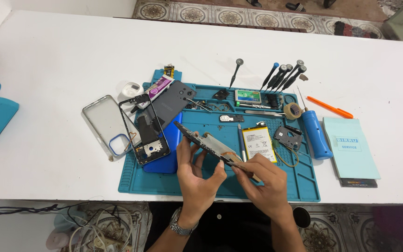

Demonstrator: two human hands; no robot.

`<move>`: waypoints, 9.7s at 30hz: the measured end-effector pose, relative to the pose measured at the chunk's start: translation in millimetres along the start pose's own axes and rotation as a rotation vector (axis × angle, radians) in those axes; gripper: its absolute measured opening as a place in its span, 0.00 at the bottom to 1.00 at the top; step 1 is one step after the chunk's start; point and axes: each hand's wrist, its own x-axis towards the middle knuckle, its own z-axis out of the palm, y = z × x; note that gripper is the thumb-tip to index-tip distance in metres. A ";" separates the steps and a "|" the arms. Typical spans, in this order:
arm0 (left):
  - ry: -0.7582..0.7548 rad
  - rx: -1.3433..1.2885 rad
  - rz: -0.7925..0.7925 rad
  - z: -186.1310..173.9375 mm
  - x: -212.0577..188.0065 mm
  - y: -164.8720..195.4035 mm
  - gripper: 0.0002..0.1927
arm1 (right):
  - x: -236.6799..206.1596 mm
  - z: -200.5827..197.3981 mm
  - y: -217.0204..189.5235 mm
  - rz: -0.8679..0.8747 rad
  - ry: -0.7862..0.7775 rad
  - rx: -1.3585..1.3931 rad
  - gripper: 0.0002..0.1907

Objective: The person disassembles a smartphone at a repair bench. They hold the phone frame, pry at its edges with a spudger, separate the back cover and battery, then brush debris from the exposed internals and reposition the chassis while continuing to pry and clean.

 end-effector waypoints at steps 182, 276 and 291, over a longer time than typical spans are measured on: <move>0.061 -0.608 0.104 -15.5 -10.4 -2.9 0.30 | -48.4 37.5 32.6 0.616 -0.180 1.045 0.16; -0.338 0.175 0.427 -6.9 -12.7 -9.4 0.56 | -40.3 45.9 46.6 0.671 0.222 1.196 0.19; -0.188 -0.442 -0.209 -22.3 -9.2 1.6 0.29 | -44.4 48.2 44.6 0.366 0.171 1.198 0.16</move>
